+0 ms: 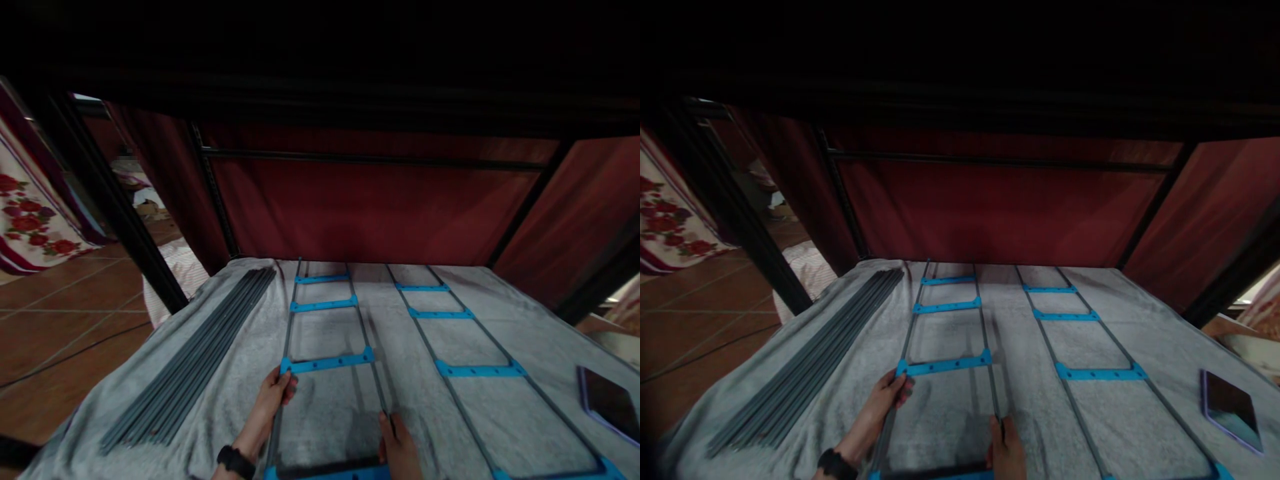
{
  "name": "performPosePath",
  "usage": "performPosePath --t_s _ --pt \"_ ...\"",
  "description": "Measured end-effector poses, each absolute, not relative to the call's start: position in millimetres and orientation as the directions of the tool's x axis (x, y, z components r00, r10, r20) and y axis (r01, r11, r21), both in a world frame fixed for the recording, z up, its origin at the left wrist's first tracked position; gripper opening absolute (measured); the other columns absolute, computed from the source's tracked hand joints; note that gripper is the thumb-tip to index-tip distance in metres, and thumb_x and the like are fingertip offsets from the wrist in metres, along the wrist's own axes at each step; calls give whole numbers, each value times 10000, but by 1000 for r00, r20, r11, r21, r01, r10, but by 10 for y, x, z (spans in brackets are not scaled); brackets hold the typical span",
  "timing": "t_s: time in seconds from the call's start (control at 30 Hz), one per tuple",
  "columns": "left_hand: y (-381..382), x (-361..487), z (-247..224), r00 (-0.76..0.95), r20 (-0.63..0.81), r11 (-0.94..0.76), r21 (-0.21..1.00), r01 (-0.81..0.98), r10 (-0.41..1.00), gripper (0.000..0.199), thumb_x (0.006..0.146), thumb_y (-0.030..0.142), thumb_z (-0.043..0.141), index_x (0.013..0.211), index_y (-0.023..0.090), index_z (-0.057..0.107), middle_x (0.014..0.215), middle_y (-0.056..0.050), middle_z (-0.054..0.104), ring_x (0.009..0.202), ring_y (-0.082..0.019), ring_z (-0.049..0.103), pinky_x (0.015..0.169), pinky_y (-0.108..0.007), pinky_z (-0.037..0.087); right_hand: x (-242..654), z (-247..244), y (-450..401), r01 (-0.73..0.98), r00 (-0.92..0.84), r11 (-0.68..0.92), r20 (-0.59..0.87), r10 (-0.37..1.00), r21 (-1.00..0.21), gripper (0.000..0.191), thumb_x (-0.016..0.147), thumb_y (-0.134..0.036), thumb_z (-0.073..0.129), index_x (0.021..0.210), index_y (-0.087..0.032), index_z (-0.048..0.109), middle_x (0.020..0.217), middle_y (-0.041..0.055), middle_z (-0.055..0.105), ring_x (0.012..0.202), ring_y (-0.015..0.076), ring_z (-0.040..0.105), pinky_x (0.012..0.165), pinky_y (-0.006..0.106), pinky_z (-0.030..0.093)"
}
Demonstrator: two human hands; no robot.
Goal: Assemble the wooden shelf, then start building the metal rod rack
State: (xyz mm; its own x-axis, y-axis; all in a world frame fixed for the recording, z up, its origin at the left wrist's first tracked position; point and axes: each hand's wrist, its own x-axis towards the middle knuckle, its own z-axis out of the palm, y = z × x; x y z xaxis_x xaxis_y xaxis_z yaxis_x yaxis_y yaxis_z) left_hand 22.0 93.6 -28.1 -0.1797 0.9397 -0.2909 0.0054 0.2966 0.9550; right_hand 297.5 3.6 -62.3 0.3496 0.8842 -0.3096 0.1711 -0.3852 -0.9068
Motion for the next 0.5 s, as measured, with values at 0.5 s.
performPosePath --t_s 0.5 --pt "1243 -182 -310 -272 -256 293 950 108 928 667 496 818 620 700 190 529 472 63 458 384 -93 368 400 -248 251 2776 -384 89 642 206 -164 -37 978 -749 454 878 -593 463 921 -227 729 843 85 752 849 256 713 778 331 546"
